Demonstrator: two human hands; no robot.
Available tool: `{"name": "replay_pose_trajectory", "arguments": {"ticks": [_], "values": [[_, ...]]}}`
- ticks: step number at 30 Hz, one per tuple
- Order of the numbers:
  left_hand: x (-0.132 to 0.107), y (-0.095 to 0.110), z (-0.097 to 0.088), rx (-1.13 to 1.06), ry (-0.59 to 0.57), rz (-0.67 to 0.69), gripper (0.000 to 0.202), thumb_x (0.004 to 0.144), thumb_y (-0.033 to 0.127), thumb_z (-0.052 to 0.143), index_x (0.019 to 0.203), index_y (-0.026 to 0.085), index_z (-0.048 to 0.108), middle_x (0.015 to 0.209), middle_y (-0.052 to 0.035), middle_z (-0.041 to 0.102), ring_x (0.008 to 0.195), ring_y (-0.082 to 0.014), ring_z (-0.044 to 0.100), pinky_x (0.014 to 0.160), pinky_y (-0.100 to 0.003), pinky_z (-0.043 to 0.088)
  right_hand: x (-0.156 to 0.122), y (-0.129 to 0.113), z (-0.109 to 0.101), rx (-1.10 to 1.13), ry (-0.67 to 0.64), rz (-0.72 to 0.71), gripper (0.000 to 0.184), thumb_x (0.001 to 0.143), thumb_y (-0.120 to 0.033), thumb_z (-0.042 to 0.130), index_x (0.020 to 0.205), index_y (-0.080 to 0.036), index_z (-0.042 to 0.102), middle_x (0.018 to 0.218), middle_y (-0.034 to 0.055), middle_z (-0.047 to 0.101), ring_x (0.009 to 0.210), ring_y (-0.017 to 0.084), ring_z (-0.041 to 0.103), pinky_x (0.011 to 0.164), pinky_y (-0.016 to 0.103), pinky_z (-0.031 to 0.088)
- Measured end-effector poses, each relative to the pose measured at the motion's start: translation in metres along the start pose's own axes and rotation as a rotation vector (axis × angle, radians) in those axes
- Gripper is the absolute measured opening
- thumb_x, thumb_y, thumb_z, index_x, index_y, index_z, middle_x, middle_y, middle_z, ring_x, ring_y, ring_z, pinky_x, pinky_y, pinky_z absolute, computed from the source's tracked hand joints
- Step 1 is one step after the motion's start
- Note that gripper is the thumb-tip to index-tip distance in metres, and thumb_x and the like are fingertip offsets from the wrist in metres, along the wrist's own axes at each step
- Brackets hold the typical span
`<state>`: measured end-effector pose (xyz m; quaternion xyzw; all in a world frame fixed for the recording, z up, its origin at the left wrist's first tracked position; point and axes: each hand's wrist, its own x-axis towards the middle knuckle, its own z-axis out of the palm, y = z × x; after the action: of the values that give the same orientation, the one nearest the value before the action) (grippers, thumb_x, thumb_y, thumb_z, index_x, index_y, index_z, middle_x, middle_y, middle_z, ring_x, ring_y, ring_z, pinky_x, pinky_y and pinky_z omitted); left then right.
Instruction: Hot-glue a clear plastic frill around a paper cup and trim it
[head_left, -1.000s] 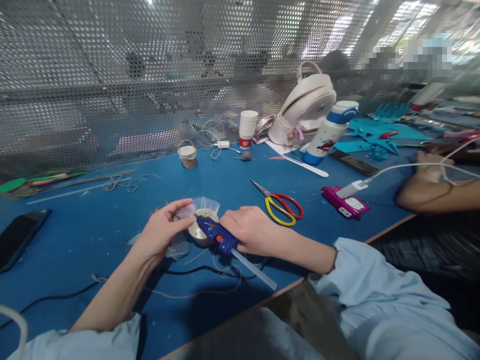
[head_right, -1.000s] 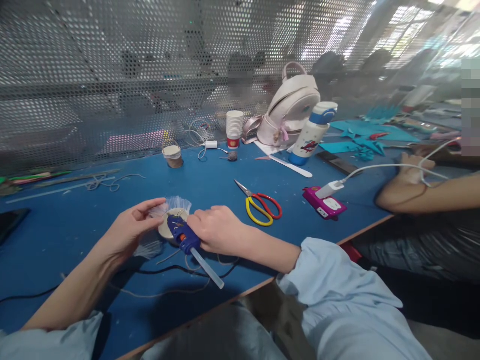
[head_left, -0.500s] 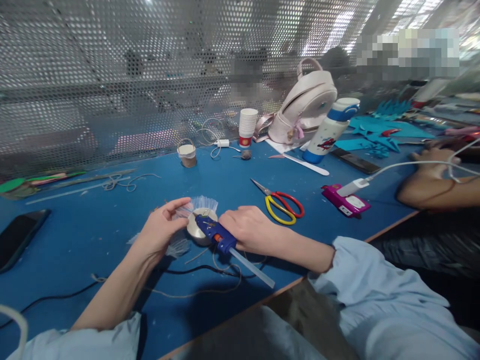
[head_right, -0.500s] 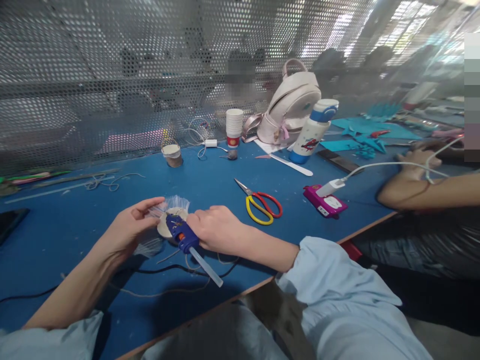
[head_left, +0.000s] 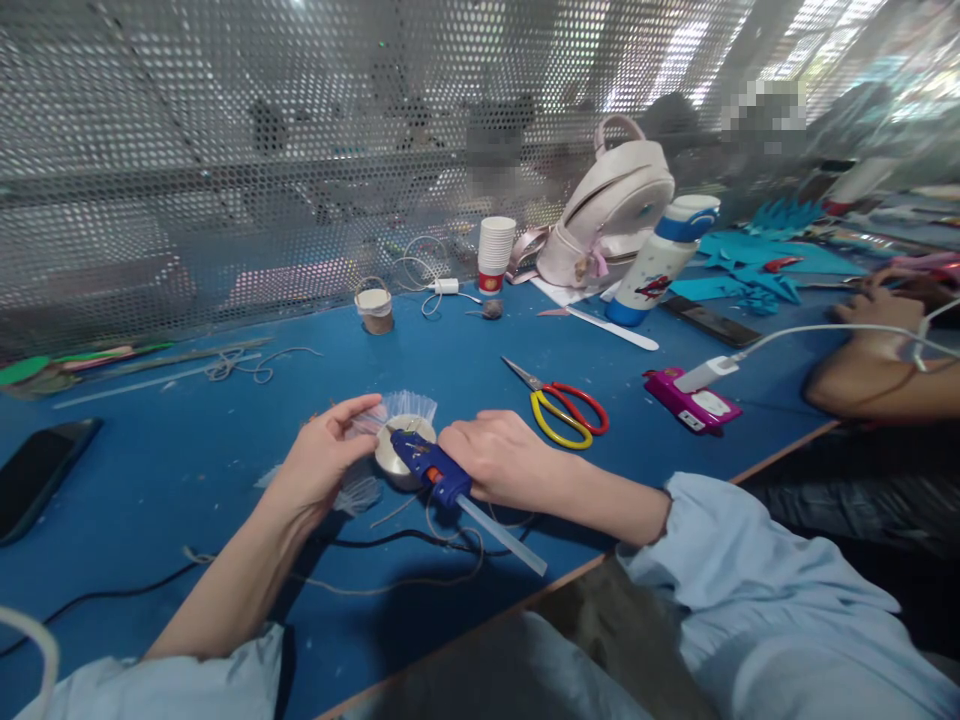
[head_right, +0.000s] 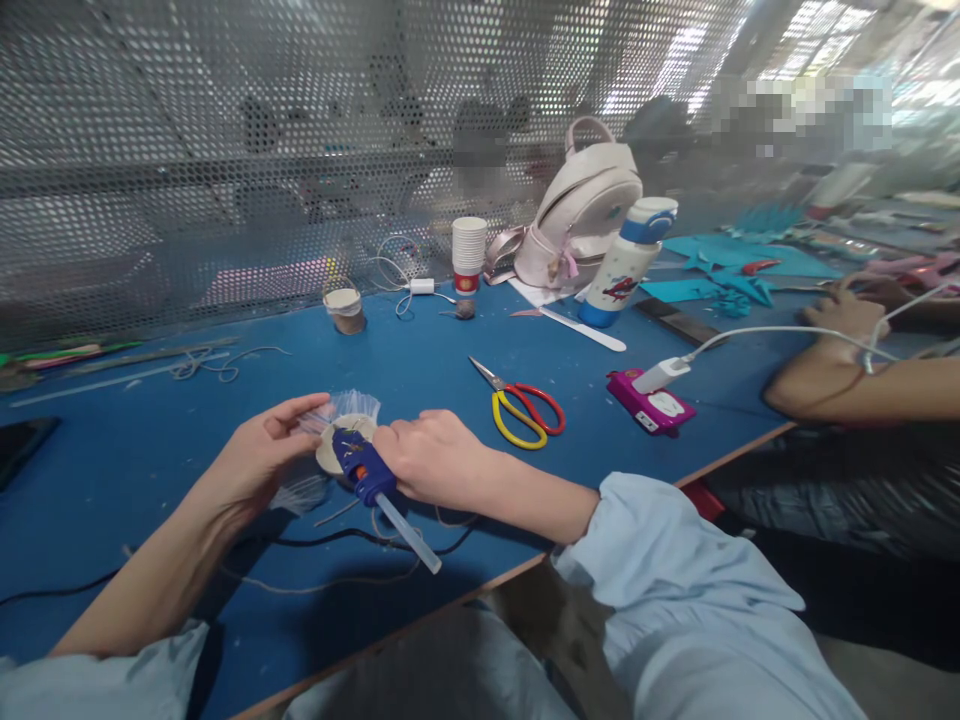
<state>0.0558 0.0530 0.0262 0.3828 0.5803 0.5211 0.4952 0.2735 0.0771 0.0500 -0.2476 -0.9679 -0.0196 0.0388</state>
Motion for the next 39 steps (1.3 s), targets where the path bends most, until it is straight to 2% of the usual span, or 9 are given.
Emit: {"name": "replay_pose_trajectory", "arguments": {"ticks": [11, 18, 24, 31, 39], "values": [[-0.0001, -0.0007, 0.0001, -0.011, 0.009, -0.004, 0.061, 0.047, 0.016, 0.079, 0.107, 0.014, 0.068, 0.09, -0.0032, 0.072, 0.078, -0.0156, 0.062, 0.074, -0.027, 0.046, 0.0003, -0.0009, 0.0033, -0.03, 0.045, 0.006, 0.019, 0.092, -0.025, 0.043, 0.094, -0.011, 0.056, 0.081, 0.0097, 0.068, 0.066, 0.018, 0.059, 0.061, 0.031, 0.032], [-0.0018, 0.0018, 0.0035, -0.011, 0.015, -0.018, 0.064, 0.046, 0.016, 0.077, 0.109, 0.013, 0.067, 0.087, -0.0031, 0.072, 0.076, -0.0162, 0.062, 0.073, -0.027, 0.046, -0.0034, -0.0064, 0.0037, -0.079, 0.069, 0.062, 0.015, 0.088, -0.016, 0.043, 0.093, -0.011, 0.056, 0.078, 0.0092, 0.068, 0.064, 0.019, 0.06, 0.059, 0.032, 0.03], [-0.0011, 0.0009, 0.0019, -0.001, 0.013, -0.009, 0.064, 0.046, 0.018, 0.078, 0.109, 0.014, 0.068, 0.092, -0.0039, 0.071, 0.075, -0.0159, 0.062, 0.072, -0.027, 0.046, -0.0022, -0.0065, 0.0028, -0.007, 0.049, 0.044, 0.015, 0.088, -0.021, 0.047, 0.094, -0.011, 0.056, 0.082, 0.0102, 0.069, 0.067, 0.02, 0.061, 0.06, 0.032, 0.031], [-0.002, 0.0018, 0.0024, 0.018, 0.025, -0.033, 0.068, 0.045, 0.02, 0.08, 0.111, 0.014, 0.067, 0.088, -0.0041, 0.072, 0.073, -0.0168, 0.062, 0.071, -0.029, 0.047, -0.0013, -0.0065, 0.0058, 0.027, 0.054, -0.001, 0.014, 0.088, -0.023, 0.048, 0.093, -0.012, 0.056, 0.082, 0.0097, 0.069, 0.065, 0.018, 0.059, 0.06, 0.031, 0.032], [-0.0017, 0.0015, 0.0022, -0.002, 0.022, -0.007, 0.064, 0.047, 0.016, 0.076, 0.109, 0.012, 0.068, 0.088, -0.0035, 0.071, 0.074, -0.0155, 0.062, 0.072, -0.027, 0.046, -0.0013, -0.0075, 0.0045, 0.001, 0.064, 0.064, 0.017, 0.088, -0.02, 0.046, 0.096, -0.011, 0.057, 0.081, 0.0099, 0.069, 0.068, 0.019, 0.06, 0.06, 0.031, 0.032]]}}
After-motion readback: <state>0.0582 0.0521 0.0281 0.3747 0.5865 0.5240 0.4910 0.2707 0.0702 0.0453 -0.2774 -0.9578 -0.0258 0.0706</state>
